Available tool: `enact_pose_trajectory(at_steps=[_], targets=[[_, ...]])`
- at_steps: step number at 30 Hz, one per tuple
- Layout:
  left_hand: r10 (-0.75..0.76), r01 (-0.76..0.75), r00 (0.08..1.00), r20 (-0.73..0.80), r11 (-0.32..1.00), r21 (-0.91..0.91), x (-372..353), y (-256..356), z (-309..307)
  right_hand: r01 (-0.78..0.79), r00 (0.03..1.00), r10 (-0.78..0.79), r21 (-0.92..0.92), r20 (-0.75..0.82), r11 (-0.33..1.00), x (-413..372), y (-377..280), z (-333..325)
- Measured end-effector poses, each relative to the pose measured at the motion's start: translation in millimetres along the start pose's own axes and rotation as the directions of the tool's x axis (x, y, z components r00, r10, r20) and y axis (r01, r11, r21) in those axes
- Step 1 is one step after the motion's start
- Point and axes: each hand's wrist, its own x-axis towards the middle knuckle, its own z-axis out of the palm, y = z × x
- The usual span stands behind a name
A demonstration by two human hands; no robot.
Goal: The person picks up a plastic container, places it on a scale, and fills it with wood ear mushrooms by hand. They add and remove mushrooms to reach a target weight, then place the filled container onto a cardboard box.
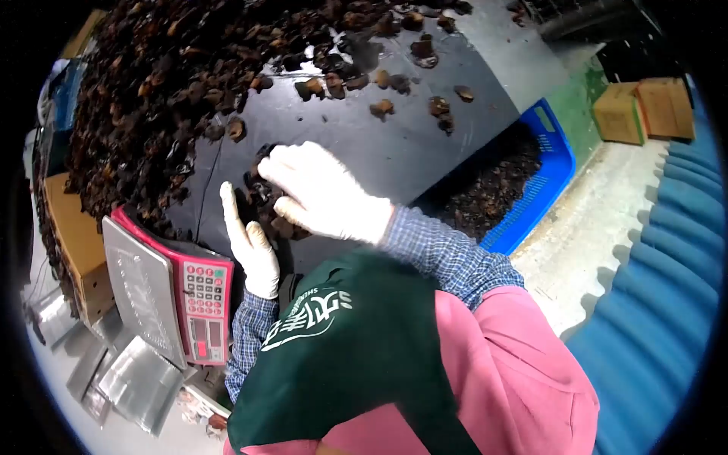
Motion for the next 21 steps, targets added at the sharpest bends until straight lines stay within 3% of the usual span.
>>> enact_pose_trajectory(at_steps=[2,5,7,9,12,14,15,16,18,20,21], targets=[[0.056,-0.056,0.998,0.014,0.998,0.017,-1,-7,0,0.142,0.989,-0.142,0.013,0.030,0.990,-5,-2,6],[0.038,-0.038,0.999,0.010,0.999,0.030,2,3,0,0.224,0.957,-0.238,-0.098,-0.168,0.970,-9,15,-18],[0.053,-0.053,0.998,0.015,0.998,0.040,2,2,0,-0.005,0.908,-0.142,-0.348,-0.395,0.938,-15,30,-50],[0.052,-0.052,0.999,0.013,0.998,0.024,1,1,0,-0.413,0.827,0.127,-0.439,-0.548,0.798,-28,43,-78],[0.064,-0.064,0.998,0.012,0.998,0.022,0,-5,0,-0.633,0.732,0.220,-0.523,-0.645,0.571,-54,84,-84],[0.063,-0.064,0.998,0.019,0.997,0.032,-1,-6,0,-0.601,0.790,0.303,-0.577,-0.533,0.552,-65,87,-64],[0.060,-0.060,0.998,0.019,0.998,0.032,-1,-5,0,-0.592,0.805,0.454,-0.475,-0.382,0.650,-54,57,-69],[0.054,-0.055,0.998,0.019,0.998,0.035,0,-5,0,-0.467,0.882,0.346,-0.486,-0.321,0.739,-55,45,-55],[0.051,-0.052,0.998,0.022,0.998,0.042,-1,-5,0,-0.169,0.979,0.137,-0.222,-0.153,0.960,-48,23,-43],[0.055,-0.056,0.998,0.025,0.997,0.050,0,-6,0,0.164,0.977,-0.207,-0.450,-0.047,0.878,-35,30,-43],[0.045,-0.046,0.999,0.026,0.997,0.062,0,-3,-1,0.082,0.972,-0.185,-0.527,-0.145,0.846,-18,32,-48]])
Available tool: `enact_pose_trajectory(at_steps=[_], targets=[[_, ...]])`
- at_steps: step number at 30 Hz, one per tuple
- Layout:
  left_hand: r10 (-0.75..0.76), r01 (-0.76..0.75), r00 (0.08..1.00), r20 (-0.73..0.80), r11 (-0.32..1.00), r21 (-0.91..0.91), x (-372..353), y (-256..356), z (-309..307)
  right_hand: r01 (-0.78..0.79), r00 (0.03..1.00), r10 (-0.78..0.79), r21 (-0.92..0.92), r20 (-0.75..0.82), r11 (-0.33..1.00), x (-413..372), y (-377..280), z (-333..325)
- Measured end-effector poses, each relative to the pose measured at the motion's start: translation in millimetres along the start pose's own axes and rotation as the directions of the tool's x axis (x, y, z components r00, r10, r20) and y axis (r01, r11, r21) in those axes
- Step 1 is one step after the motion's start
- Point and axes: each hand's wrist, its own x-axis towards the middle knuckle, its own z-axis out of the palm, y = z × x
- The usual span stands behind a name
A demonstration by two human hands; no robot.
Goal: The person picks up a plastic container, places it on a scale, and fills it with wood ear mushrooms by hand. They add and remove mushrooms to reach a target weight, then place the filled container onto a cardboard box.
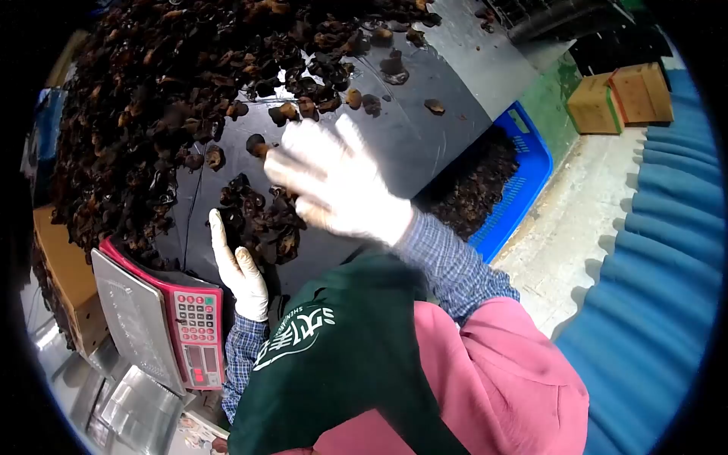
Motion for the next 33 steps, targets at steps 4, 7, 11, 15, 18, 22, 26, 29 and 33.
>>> enact_pose_trajectory(at_steps=[4,7,11,15,18,22,26,29,33], targets=[[-0.008,0.008,1.000,-0.003,1.000,-0.012,-1,2,0,-0.443,0.896,0.437,-0.145,-0.076,0.885,30,59,29],[-0.021,0.021,1.000,-0.003,1.000,-0.016,-1,0,1,-0.301,0.940,0.319,-0.150,0.120,0.942,40,51,29],[-0.032,0.032,0.998,-0.054,0.999,-0.007,-1,-2,5,0.035,0.968,-0.095,0.250,0.234,0.968,16,-6,27],[-0.049,0.047,0.997,-0.052,0.999,-0.024,0,0,5,0.205,0.963,-0.259,0.411,0.079,0.888,25,-11,7],[-0.018,0.018,1.000,-0.002,1.000,-0.016,-2,-6,1,-0.056,0.987,0.066,0.071,-0.144,0.996,55,34,6],[-0.047,0.047,0.999,-0.006,0.998,-0.050,-1,-2,0,-0.375,0.923,0.339,-0.227,-0.182,0.899,78,96,58],[-0.066,0.065,0.998,-0.012,0.995,-0.074,-2,-5,1,-0.177,0.976,0.171,0.036,0.139,0.983,77,43,45],[-0.076,0.074,0.997,-0.018,0.993,-0.094,-2,-4,2,0.058,0.992,-0.091,0.312,0.092,0.948,49,6,49],[-0.065,0.065,0.998,0.011,0.998,-0.006,-3,-8,2,0.316,0.943,-0.333,0.399,-0.029,0.861,65,8,18]])
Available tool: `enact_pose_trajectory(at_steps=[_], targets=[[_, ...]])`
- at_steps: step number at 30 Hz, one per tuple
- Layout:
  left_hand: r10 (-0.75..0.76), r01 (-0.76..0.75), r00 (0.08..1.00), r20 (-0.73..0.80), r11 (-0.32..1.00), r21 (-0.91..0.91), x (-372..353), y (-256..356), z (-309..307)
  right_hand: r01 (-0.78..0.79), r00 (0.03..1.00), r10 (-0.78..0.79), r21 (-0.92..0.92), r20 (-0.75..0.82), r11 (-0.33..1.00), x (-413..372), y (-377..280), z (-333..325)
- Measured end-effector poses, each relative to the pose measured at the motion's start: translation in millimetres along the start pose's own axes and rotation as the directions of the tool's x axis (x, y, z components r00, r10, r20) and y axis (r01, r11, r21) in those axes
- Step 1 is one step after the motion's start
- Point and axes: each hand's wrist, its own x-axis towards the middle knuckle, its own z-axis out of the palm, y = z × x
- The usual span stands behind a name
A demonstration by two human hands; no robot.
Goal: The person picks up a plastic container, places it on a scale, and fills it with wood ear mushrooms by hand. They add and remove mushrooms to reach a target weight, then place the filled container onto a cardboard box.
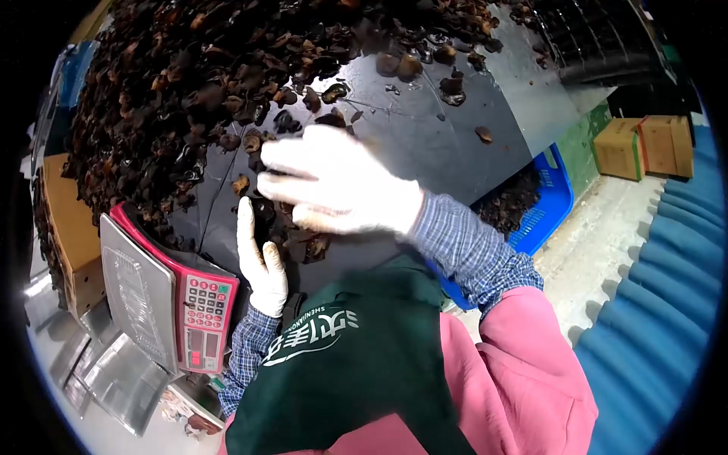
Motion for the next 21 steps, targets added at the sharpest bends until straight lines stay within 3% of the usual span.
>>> enact_pose_trajectory(at_steps=[2,4,6,8,10,12,14,16,18,21], targets=[[0.048,-0.048,0.999,-0.014,0.999,-0.007,0,-2,-1,-0.128,0.966,0.103,-0.091,-0.238,0.988,20,31,-16],[0.016,-0.016,1.000,-0.011,1.000,-0.016,0,1,-1,-0.383,0.896,0.308,-0.206,-0.320,0.901,30,70,-16],[0.022,-0.022,1.000,-0.010,1.000,-0.010,-1,0,-2,-0.497,0.867,0.385,-0.503,-0.316,0.707,31,91,1],[0.033,-0.033,0.999,-0.010,0.999,-0.007,-1,0,-1,-0.465,0.857,0.509,-0.542,-0.078,0.700,24,86,15],[0.024,-0.025,0.999,-0.024,0.999,-0.032,-1,-1,0,-0.393,0.898,0.439,-0.398,0.027,0.829,16,52,27],[0.030,-0.031,0.999,-0.025,0.999,-0.033,0,-1,0,-0.269,0.961,0.274,-0.111,0.033,0.957,7,24,33],[0.016,-0.018,1.000,-0.027,0.997,-0.070,-1,-2,0,-0.238,0.965,0.222,0.114,0.141,0.964,5,0,25],[-0.017,0.012,0.999,-0.034,0.989,-0.146,-2,-1,2,-0.004,0.990,-0.012,0.107,0.142,0.994,8,-8,20],[-0.003,-0.001,0.999,-0.039,0.995,-0.098,-3,-4,2,0.070,0.991,-0.085,0.145,0.100,0.987,22,-7,12],[0.005,-0.011,0.998,-0.064,0.996,-0.094,-1,-1,1,-0.017,0.991,0.023,0.049,-0.129,0.999,54,35,22]])
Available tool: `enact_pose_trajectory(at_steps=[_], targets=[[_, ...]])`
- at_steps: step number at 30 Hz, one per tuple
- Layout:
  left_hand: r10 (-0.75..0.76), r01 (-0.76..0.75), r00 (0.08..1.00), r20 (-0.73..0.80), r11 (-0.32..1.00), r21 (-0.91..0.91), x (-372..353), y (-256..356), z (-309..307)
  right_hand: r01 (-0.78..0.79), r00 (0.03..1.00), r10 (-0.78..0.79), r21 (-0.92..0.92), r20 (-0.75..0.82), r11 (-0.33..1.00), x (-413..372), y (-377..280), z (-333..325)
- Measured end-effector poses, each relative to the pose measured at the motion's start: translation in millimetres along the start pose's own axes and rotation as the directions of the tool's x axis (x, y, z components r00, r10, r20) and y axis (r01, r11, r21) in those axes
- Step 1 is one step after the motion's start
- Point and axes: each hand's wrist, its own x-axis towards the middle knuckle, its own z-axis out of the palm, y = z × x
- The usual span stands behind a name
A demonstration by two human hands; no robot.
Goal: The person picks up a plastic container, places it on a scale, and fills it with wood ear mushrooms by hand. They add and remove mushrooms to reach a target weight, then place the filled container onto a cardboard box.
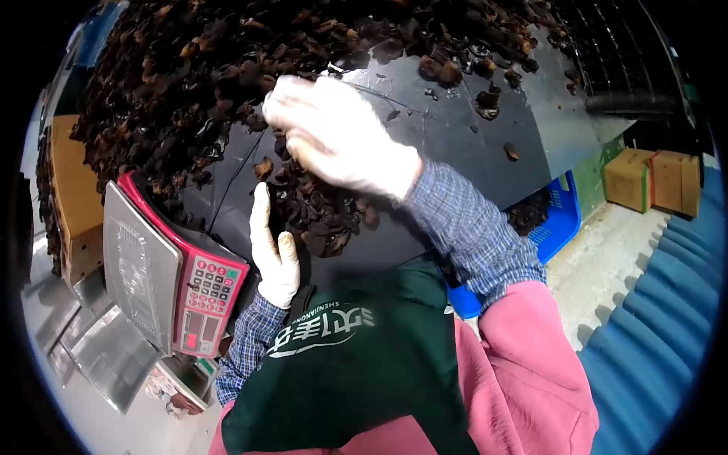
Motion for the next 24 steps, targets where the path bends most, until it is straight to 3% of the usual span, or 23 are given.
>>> enact_pose_trajectory(at_steps=[1,3,5,6,7,9,11,12,13,15,17,18,19,21,24], targets=[[0.035,-0.035,0.999,0.003,0.999,0.015,0,-1,0,-0.161,0.987,0.161,-0.082,-0.012,0.984,11,8,4],[0.005,-0.005,1.000,0.006,1.000,-0.013,0,1,-1,-0.174,0.981,0.151,-0.201,-0.125,0.964,17,36,38],[-0.021,0.021,1.000,-0.003,1.000,-0.010,0,3,-1,-0.081,0.997,0.074,-0.252,-0.037,0.964,17,28,53],[-0.036,0.036,0.999,-0.008,0.999,-0.010,0,4,-1,-0.154,0.951,0.200,-0.199,0.235,0.968,26,5,38],[-0.044,0.044,0.999,-0.027,0.999,-0.005,0,5,0,-0.080,0.976,0.074,0.020,0.203,0.997,24,1,44],[-0.064,0.064,0.996,-0.064,0.998,0.002,1,5,1,-0.071,0.937,0.020,0.134,0.349,0.988,10,-26,29],[-0.019,0.020,0.995,-0.098,1.000,0.007,-1,-3,2,0.000,0.974,-0.068,0.304,0.214,0.953,-13,-45,24],[-0.105,0.098,0.991,-0.086,0.991,-0.087,1,5,1,-0.040,0.942,-0.077,0.338,0.327,0.940,-16,-56,13],[-0.187,0.173,0.980,-0.067,0.968,-0.179,4,13,1,0.023,0.948,-0.119,0.308,0.297,0.951,-21,-61,9],[-0.085,0.080,0.993,-0.080,0.994,-0.072,0,-1,2,0.081,0.951,-0.180,0.360,0.253,0.930,-23,-57,1],[0.001,-0.003,0.996,-0.085,1.000,-0.025,-2,-5,1,-0.055,0.976,-0.032,0.391,0.214,0.919,-11,-41,-11],[0.003,-0.004,0.995,-0.100,1.000,-0.011,-2,-6,2,-0.124,0.990,0.082,0.440,0.114,0.890,-1,-31,-9],[0.005,-0.005,0.993,-0.115,1.000,0.003,-1,-6,2,-0.241,0.969,0.239,0.404,0.055,0.882,3,-23,-2],[0.054,-0.049,0.988,-0.146,0.998,0.032,0,2,0,-0.171,0.983,0.179,0.161,-0.042,0.972,7,10,26],[0.169,-0.115,0.979,-0.117,0.921,0.371,1,6,-7,-0.106,0.994,0.108,-0.064,0.035,0.992,16,10,46]])
